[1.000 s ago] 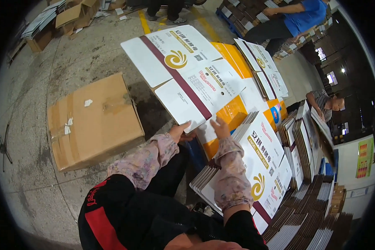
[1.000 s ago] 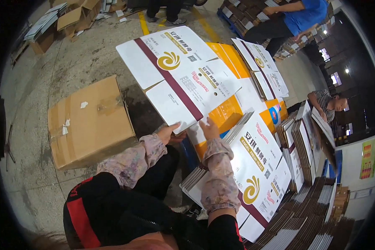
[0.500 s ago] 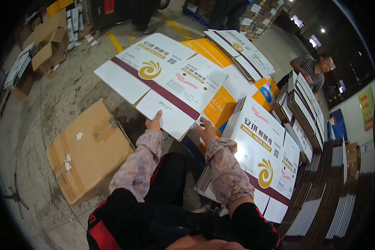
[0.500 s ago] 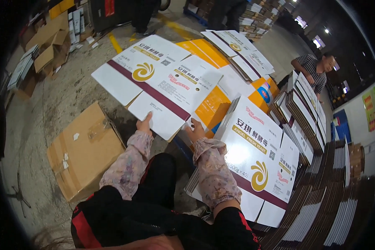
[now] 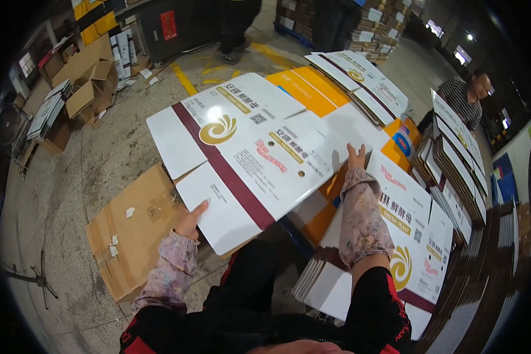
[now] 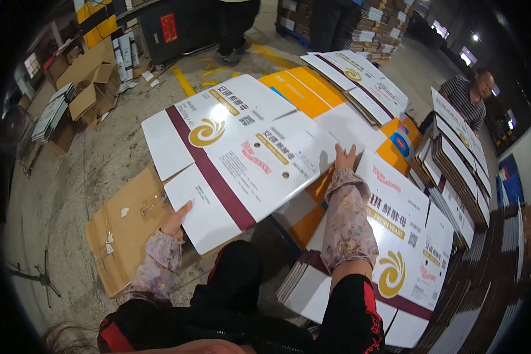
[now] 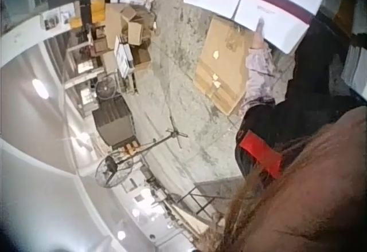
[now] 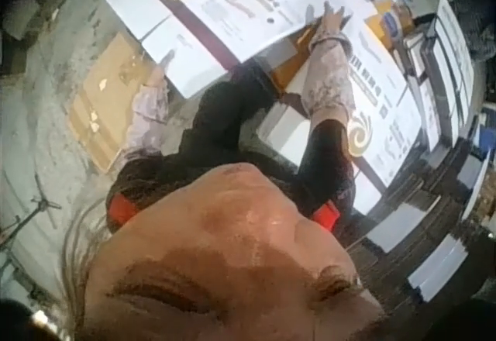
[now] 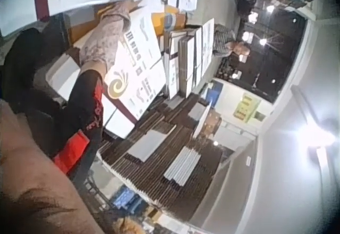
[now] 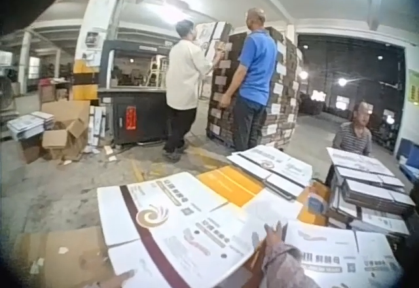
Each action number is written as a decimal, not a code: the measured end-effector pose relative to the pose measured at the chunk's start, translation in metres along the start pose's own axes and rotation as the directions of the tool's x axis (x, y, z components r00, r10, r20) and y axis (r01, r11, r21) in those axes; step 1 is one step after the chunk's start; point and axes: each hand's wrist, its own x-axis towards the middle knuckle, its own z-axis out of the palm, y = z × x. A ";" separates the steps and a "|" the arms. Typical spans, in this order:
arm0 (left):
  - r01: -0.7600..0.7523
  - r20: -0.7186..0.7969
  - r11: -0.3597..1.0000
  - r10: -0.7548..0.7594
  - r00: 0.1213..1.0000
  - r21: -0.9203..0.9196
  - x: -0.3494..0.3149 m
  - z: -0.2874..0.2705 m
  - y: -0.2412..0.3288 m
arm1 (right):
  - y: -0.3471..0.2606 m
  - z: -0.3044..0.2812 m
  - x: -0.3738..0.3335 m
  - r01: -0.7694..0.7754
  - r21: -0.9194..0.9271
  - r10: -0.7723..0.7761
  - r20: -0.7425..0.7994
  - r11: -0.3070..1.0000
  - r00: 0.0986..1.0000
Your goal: Organizing and preparing flattened cardboard boxes for assembly.
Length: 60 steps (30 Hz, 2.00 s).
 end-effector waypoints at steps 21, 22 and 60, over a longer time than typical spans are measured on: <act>-0.364 -0.130 0.820 0.460 0.879 0.442 0.018 0.067 -0.092 | 0.033 0.043 0.071 0.278 -0.866 -0.058 0.279 0.417 0.958; -0.407 -0.082 0.789 0.494 0.865 0.461 0.010 0.072 -0.092 | 0.032 0.046 0.071 0.306 -0.857 -0.060 0.310 0.413 0.949; -0.389 -0.502 0.877 0.480 0.720 0.281 0.049 0.049 -0.086 | 0.022 0.057 0.081 0.312 -0.820 0.123 0.415 0.480 0.901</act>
